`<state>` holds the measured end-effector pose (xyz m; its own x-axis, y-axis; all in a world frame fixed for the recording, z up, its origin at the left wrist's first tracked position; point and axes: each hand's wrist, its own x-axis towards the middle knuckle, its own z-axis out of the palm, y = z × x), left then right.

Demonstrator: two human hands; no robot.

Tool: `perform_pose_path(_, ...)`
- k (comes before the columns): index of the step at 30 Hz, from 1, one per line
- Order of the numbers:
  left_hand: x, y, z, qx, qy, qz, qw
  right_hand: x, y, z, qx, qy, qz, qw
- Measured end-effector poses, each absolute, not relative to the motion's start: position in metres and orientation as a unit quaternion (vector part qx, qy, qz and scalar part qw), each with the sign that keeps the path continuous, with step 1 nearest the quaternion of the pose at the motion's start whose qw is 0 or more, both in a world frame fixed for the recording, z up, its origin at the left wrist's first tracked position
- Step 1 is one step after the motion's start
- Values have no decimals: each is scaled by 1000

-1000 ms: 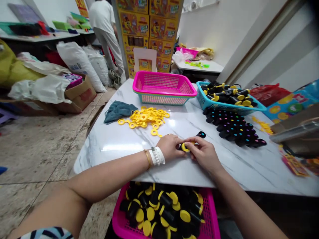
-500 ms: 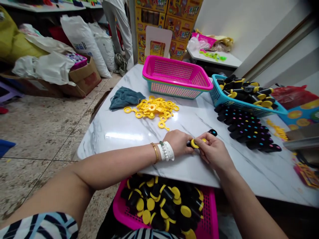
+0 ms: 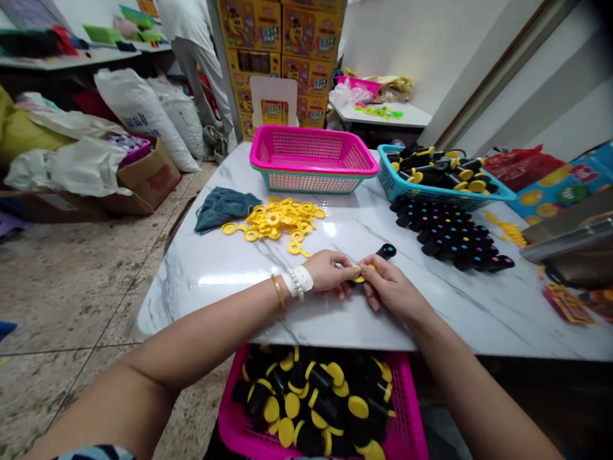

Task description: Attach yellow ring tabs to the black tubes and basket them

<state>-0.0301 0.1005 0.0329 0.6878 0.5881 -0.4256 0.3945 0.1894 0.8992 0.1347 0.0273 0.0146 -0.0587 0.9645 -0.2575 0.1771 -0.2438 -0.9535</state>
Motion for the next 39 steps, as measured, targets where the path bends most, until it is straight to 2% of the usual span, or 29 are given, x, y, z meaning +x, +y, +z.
perform_pose_path(3, -25, 102, 34, 583, 385, 64, 712, 141, 27, 18, -546, -506, 563, 360)
perform_pose_path(6, -27, 99, 30, 602, 376, 78, 700, 142, 28, 19, -554, -495, 559, 369)
perform_pose_path(8, -30, 94, 24, 660, 367, 112, 645, 140, 30, 17, -564, -476, 554, 386)
perform_pose_path(13, -34, 88, 9, 813, 329, 212, 431, 136, 23, 13, -567, -434, 530, 457)
perform_pose_path(19, -33, 94, 11, 836, 290, 190, 427, 148, 11, 15, -522, -376, 562, 520)
perform_pose_path(25, -33, 97, 14, 841, 290, 164, 426, 145, 38, 21, -561, -434, 603, 365)
perform_pose_path(29, -30, 97, 15, 851, 309, 133, 404, 140, 43, 23, -562, -458, 601, 335)
perform_pose_path(32, -28, 92, 18, 868, 321, 107, 363, 136, 33, 21, -556, -527, 554, 327)
perform_pose_path(37, -40, 80, 31, 910, 300, 53, 280, 126, -9, 18, -616, -608, 323, 383)
perform_pose_path(39, -56, 80, 36, 910, 340, 60, 229, 123, -36, 17, -626, -611, 290, 389)
